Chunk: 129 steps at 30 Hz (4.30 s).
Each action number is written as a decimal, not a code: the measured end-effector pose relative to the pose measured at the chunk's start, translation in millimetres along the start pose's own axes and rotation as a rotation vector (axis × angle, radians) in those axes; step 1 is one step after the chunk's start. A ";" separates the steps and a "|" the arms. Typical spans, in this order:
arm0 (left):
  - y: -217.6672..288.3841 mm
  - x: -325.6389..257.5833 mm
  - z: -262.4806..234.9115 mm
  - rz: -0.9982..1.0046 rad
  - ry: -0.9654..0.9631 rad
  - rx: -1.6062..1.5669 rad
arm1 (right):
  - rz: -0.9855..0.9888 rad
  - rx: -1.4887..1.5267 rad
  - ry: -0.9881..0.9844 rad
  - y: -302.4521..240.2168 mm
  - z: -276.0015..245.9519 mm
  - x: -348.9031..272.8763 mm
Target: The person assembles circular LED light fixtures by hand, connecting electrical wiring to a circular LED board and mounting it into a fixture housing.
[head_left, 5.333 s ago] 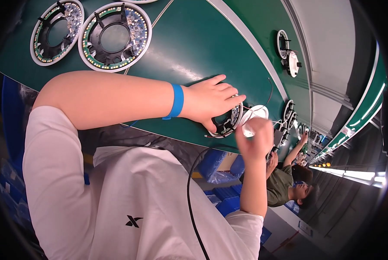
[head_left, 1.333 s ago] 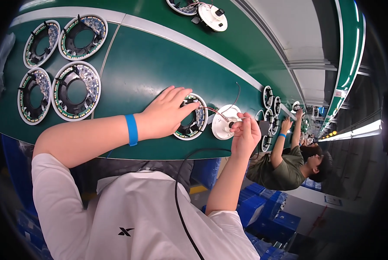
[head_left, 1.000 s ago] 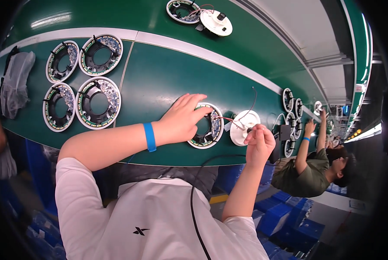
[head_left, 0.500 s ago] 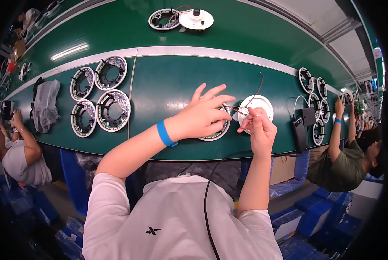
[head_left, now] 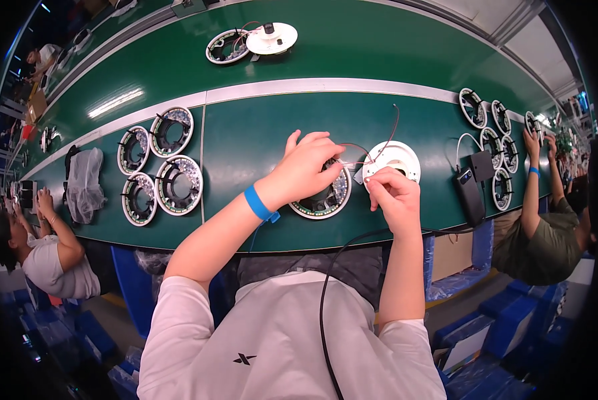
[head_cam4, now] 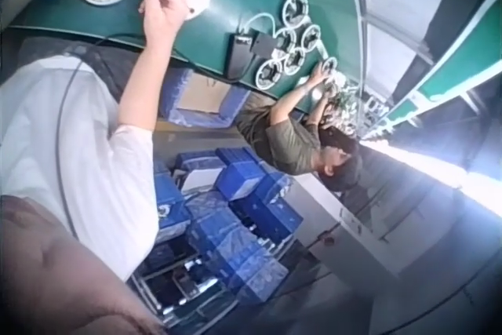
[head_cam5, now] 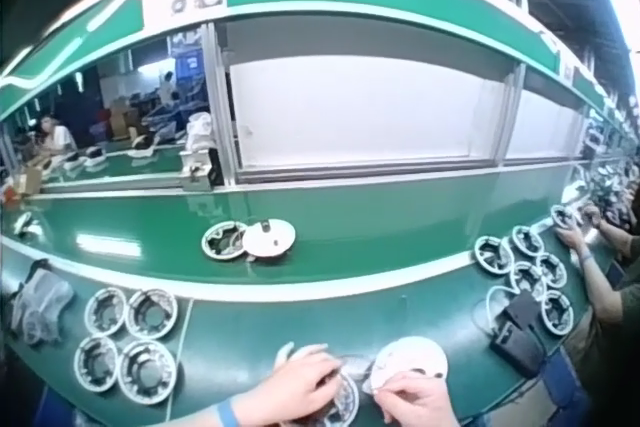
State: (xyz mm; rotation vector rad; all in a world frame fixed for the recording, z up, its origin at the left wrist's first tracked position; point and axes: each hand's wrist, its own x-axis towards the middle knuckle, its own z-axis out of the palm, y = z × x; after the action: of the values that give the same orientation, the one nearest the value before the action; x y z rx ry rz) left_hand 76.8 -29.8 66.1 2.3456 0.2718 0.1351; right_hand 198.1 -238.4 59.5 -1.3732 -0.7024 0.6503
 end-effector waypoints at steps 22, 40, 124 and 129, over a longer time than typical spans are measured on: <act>-58.2 -36.9 15.5 0.180 0.222 -0.226 | 0.330 -0.799 -0.266 -8.2 27.6 49.0; -57.8 -41.0 24.2 0.375 0.163 0.075 | 0.457 -0.912 -0.244 -19.2 31.1 48.0; -63.9 -47.9 35.8 0.174 0.183 0.096 | 0.323 0.133 0.218 -32.8 -96.1 87.6; -65.5 -43.3 37.4 0.173 0.232 0.104 | 0.275 0.123 0.069 -57.0 -72.9 71.6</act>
State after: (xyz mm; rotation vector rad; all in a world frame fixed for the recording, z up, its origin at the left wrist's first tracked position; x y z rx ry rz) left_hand 31.2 -20.3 -7.4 2.4566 0.1911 0.4901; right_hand 300.4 -235.1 116.4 -1.3822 -0.4147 0.8449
